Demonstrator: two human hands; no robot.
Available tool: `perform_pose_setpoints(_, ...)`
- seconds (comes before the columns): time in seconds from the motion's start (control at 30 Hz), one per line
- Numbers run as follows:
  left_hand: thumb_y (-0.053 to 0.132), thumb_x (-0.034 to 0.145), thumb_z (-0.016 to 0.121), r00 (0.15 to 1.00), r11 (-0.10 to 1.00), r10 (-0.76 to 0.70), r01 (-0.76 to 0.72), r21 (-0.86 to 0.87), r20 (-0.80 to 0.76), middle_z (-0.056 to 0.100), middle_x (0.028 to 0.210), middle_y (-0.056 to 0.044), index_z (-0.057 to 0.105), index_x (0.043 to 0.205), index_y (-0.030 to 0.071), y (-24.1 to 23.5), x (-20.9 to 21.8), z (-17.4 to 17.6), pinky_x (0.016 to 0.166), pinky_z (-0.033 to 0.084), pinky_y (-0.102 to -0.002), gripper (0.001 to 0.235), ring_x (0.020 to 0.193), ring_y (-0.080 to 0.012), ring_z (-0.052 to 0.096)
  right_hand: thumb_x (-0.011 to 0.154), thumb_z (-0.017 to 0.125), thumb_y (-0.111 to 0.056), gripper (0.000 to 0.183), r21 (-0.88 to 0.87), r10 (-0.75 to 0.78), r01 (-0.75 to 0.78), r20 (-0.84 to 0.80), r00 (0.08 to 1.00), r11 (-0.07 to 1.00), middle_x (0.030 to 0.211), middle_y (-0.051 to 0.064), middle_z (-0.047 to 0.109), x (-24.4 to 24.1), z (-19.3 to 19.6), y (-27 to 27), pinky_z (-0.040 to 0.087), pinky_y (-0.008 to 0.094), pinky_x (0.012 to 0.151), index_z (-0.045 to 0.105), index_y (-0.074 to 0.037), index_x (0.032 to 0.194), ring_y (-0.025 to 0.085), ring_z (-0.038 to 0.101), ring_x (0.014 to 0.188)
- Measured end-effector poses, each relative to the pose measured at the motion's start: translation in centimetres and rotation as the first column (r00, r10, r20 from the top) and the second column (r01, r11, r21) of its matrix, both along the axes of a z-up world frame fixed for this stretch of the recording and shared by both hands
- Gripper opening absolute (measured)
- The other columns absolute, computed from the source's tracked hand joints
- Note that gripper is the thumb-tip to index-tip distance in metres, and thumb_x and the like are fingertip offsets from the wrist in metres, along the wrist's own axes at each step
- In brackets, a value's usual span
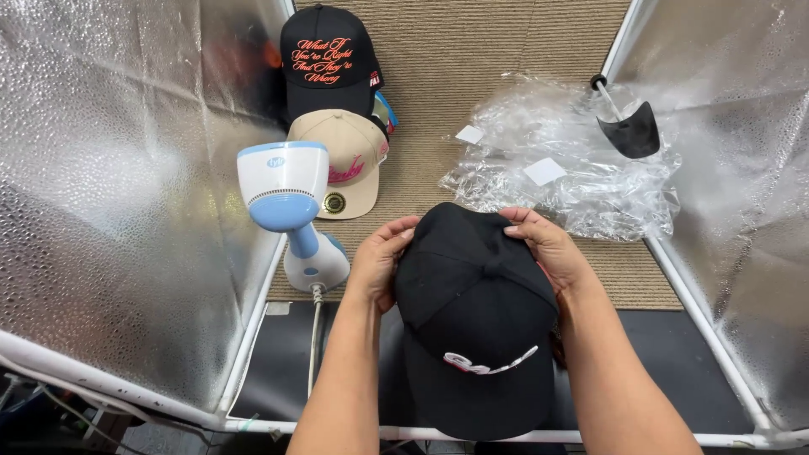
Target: The person cleans a black baseball cap by first brushing the inside and then the outside with a wooden brush. They then use a handheld garment steamer to steam the cap, focusing on the front and sides.
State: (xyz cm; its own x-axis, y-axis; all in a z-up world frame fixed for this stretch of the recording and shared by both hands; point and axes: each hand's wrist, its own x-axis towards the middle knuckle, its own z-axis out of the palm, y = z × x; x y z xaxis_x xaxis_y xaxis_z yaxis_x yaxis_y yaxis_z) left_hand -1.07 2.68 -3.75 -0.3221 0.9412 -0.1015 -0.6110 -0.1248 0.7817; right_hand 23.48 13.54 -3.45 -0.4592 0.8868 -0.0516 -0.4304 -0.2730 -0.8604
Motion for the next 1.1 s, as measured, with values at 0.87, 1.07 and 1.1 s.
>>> perform_pose_setpoints(0.87,0.031,0.094,0.057,0.779,0.912,0.074,-0.306,-0.274,-0.623,0.066,0.093,-0.009,0.055,0.143,0.015,-19.0,4.6,0.3,0.062,0.056,-0.030,0.052,0.066,-0.0178,0.063,0.098,0.058,-0.043,0.037,0.356,-0.392,0.182,0.710,0.585,0.916,0.087,0.006,0.059,4.6,5.7,-11.0,0.046,0.036,0.071,0.063,-0.007,0.104,0.019,0.057,0.077)
perform_pose_setpoints(1.07,0.023,0.092,0.060,0.929,0.933,0.146,-0.243,-0.266,-0.339,0.064,0.089,-0.012,0.044,0.158,0.018,-18.1,8.8,1.2,0.074,0.058,-0.033,0.069,0.082,-0.0183,0.063,0.092,0.055,-0.022,0.063,0.026,-0.091,0.090,0.457,0.885,0.996,0.096,0.008,0.052,6.3,1.9,-15.8,0.041,0.034,0.071,0.045,-0.019,0.154,0.020,0.052,0.086)
perform_pose_setpoints(1.1,0.015,0.090,0.062,0.962,0.939,0.165,-0.221,-0.264,-0.216,0.076,0.105,-0.019,0.044,0.159,0.018,-17.9,9.4,1.7,0.090,0.060,-0.036,0.071,0.099,-0.0230,0.072,0.088,0.057,-0.005,0.080,-0.033,-0.040,0.056,0.371,0.928,0.998,0.110,0.013,0.055,6.1,2.0,-16.4,0.047,0.036,0.089,0.039,-0.023,0.164,0.024,0.058,0.107)
